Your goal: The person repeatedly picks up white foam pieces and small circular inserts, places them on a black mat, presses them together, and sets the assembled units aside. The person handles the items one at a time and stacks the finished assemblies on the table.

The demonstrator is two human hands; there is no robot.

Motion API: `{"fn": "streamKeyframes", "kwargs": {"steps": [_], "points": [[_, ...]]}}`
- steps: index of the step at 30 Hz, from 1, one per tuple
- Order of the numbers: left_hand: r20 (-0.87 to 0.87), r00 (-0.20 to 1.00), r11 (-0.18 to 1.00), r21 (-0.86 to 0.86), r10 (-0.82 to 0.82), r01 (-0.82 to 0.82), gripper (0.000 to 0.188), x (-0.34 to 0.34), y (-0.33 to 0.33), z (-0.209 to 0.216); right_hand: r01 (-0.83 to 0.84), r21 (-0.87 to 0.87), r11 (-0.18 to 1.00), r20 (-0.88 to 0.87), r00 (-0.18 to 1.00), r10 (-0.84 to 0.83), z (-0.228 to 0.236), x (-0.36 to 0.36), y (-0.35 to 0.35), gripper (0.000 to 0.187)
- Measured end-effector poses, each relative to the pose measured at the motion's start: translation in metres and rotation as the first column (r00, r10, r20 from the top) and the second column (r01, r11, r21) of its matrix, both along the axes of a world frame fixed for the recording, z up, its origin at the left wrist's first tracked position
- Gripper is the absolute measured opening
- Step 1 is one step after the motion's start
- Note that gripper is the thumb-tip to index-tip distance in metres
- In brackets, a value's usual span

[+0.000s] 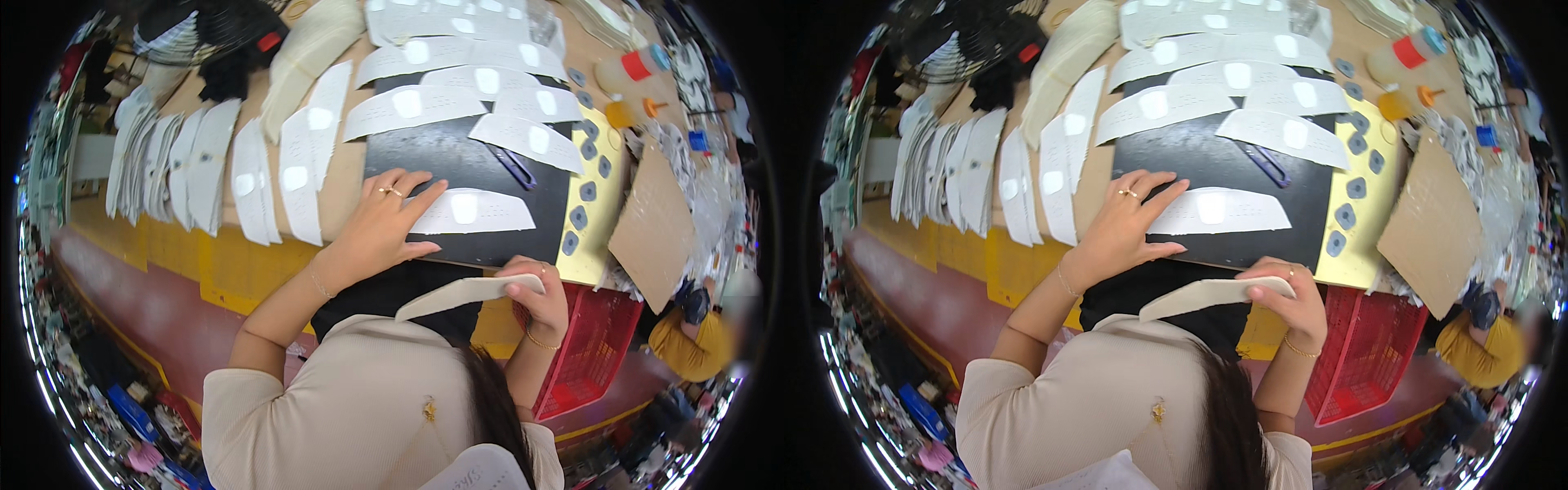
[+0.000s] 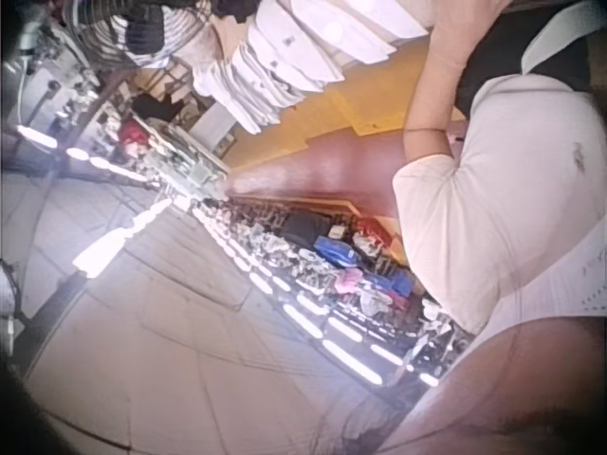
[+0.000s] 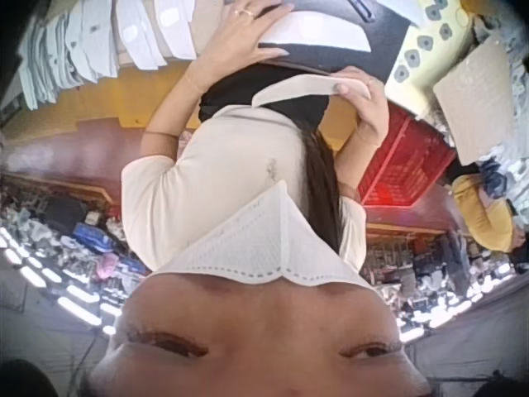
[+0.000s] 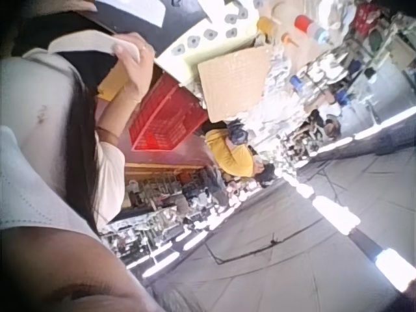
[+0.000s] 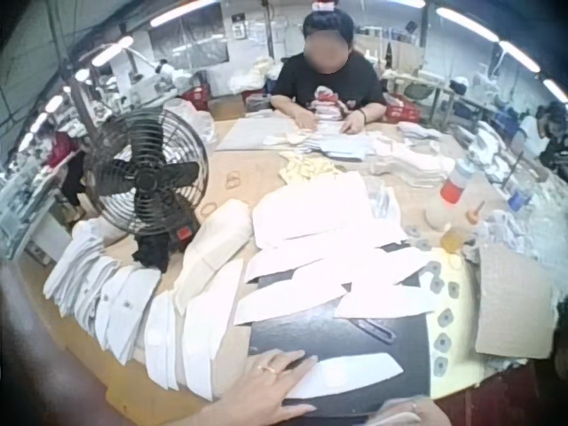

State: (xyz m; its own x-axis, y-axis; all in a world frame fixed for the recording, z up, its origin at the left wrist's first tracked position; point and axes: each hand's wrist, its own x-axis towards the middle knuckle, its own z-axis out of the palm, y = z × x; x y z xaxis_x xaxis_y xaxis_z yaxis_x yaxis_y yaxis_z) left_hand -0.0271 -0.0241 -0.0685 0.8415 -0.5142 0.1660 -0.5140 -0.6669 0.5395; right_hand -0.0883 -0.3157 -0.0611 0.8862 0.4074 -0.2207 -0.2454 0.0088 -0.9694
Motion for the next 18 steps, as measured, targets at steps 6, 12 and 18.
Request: {"fn": "streamKeyframes", "kwargs": {"steps": [6, 12, 18], "points": [[-0.022, 1.0, 0.999, -0.031, 0.01, -0.011, 0.066, 0.01, -0.005, -0.009, 0.021, 0.024, 1.0, -0.064, 0.998, -0.019, -0.01, 0.001, -0.002, 0.019], [-0.127, 0.975, 0.983, 0.038, 0.182, -0.178, 0.065, 0.018, 0.013, 0.006, 0.014, 0.019, 1.0, -0.049, 0.999, -0.013, -0.012, 0.002, -0.002, 0.02], [-0.301, 0.91, 0.959, 0.092, 0.284, -0.269, 0.042, 0.014, 0.01, 0.013, 0.012, 0.047, 0.999, -0.074, 0.997, -0.008, -0.013, 0.003, 0.0, 0.021]]}}
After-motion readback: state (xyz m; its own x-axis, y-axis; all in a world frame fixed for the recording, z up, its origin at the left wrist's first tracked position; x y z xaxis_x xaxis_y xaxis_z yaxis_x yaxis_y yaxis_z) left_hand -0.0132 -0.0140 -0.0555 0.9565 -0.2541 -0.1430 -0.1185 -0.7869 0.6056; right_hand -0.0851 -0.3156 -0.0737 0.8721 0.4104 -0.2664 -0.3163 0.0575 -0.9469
